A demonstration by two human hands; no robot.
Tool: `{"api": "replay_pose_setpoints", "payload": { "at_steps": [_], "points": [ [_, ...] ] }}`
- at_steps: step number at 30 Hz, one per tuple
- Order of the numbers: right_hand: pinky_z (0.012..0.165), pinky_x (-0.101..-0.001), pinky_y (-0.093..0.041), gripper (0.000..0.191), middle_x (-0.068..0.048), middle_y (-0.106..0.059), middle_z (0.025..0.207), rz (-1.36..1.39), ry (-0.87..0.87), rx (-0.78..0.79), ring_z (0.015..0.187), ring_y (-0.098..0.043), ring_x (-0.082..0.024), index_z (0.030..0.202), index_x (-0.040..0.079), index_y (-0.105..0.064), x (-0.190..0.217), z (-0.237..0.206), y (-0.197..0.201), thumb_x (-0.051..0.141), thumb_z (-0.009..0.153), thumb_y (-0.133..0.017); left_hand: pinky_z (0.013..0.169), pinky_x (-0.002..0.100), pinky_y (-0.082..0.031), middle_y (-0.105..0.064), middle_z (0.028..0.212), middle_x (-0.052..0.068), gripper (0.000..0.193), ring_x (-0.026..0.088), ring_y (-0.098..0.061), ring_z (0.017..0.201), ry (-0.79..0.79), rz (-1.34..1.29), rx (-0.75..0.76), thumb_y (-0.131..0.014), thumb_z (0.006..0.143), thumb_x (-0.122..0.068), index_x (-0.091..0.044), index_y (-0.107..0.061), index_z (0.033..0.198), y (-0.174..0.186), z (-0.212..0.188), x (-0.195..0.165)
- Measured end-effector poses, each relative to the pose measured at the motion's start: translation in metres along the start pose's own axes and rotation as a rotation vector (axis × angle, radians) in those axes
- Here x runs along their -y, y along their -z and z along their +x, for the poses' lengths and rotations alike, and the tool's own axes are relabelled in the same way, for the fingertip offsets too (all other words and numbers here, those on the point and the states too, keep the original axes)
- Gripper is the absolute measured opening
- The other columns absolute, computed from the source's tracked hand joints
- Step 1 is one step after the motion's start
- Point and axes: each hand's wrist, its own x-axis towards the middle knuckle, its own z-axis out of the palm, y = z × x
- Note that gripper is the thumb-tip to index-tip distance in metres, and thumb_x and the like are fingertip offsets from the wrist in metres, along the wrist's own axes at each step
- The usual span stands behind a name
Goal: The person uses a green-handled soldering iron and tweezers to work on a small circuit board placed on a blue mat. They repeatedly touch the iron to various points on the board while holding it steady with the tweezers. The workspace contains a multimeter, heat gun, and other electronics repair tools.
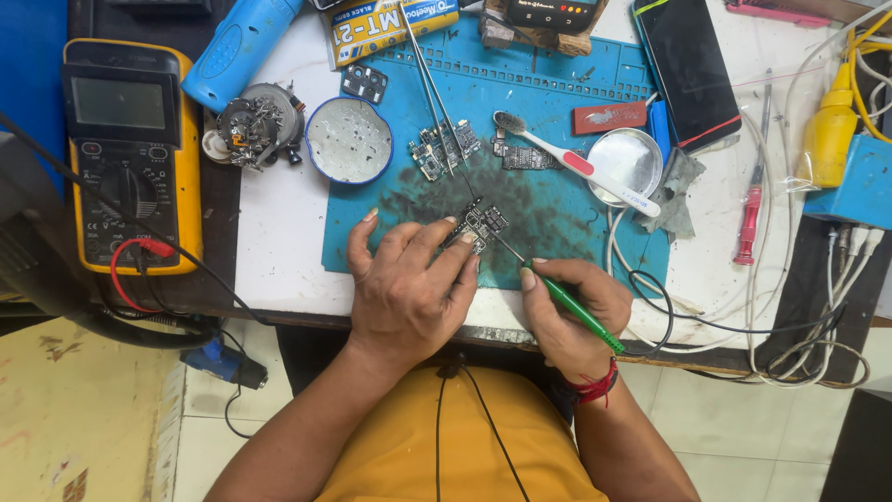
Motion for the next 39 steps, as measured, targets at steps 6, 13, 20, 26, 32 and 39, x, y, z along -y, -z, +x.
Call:
{"api": "replay_pose_setpoints", "payload": {
  "at_steps": [6, 13, 20, 26, 32, 39],
  "points": [
    [0.067, -0.0209, -0.052, 0.012, -0.008, -0.075, 0.088, 0.012, 0.009, 0.007, 0.073, -0.069, -0.008, 0.1, -0.001, -0.072, 0.0001, 0.0, 0.0005, -0.001, 0.09, -0.077, 0.119, 0.049, -0.021, -0.072, 0.117, 0.003, 0.019, 0.02, -0.063, 0.108, -0.001, 0.002, -0.002, -0.077, 0.094, -0.026, -0.014, -0.079, 0.108, 0.0004, 0.0003, -0.0001],
    [0.066, -0.0209, -0.051, 0.012, -0.007, -0.074, 0.086, 0.002, 0.018, 0.006, 0.071, -0.068, -0.008, 0.099, -0.001, -0.072, 0.0003, 0.0009, -0.0007, -0.001, 0.089, -0.078, 0.12, 0.049, -0.021, -0.072, 0.117, 0.002, 0.019, 0.02, -0.063, 0.108, 0.0, 0.002, -0.005, -0.077, 0.094, -0.026, -0.014, -0.079, 0.109, 0.0001, 0.0001, -0.0003],
    [0.068, -0.0213, -0.052, 0.012, -0.007, -0.075, 0.089, -0.006, 0.063, 0.026, 0.075, -0.07, -0.008, 0.1, 0.0, -0.071, -0.0001, 0.0006, 0.0005, 0.0, 0.09, -0.077, 0.119, 0.05, -0.021, -0.072, 0.118, 0.002, 0.019, 0.02, -0.063, 0.108, 0.004, -0.002, -0.002, -0.077, 0.094, -0.026, -0.014, -0.079, 0.108, 0.0002, -0.0002, -0.0002],
    [0.065, -0.0204, -0.05, 0.012, -0.006, -0.074, 0.085, 0.011, 0.003, 0.001, 0.071, -0.067, -0.007, 0.101, -0.001, -0.071, -0.0015, -0.0015, 0.0005, 0.0, 0.09, -0.077, 0.119, 0.05, -0.021, -0.072, 0.118, 0.002, 0.019, 0.02, -0.063, 0.108, 0.005, -0.002, 0.002, -0.077, 0.094, -0.027, -0.014, -0.079, 0.109, -0.0001, -0.0005, -0.0005],
    [0.063, -0.02, -0.049, 0.012, -0.006, -0.074, 0.084, 0.027, -0.051, -0.014, 0.068, -0.064, -0.007, 0.1, -0.002, -0.072, -0.003, -0.0019, 0.0003, -0.001, 0.089, -0.077, 0.119, 0.05, -0.021, -0.072, 0.118, 0.003, 0.019, 0.02, -0.063, 0.108, 0.004, -0.001, -0.001, -0.077, 0.095, -0.026, -0.014, -0.079, 0.109, -0.0003, -0.0002, -0.0002],
    [0.063, -0.0198, -0.049, 0.011, -0.006, -0.073, 0.084, 0.028, -0.045, -0.014, 0.068, -0.064, -0.006, 0.1, -0.002, -0.072, -0.0036, -0.003, 0.0003, 0.0, 0.09, -0.077, 0.119, 0.05, -0.021, -0.072, 0.117, 0.002, 0.02, 0.02, -0.063, 0.108, 0.006, -0.001, -0.007, -0.077, 0.094, -0.027, -0.014, -0.079, 0.109, -0.0004, 0.0, -0.0006]
  ]
}}
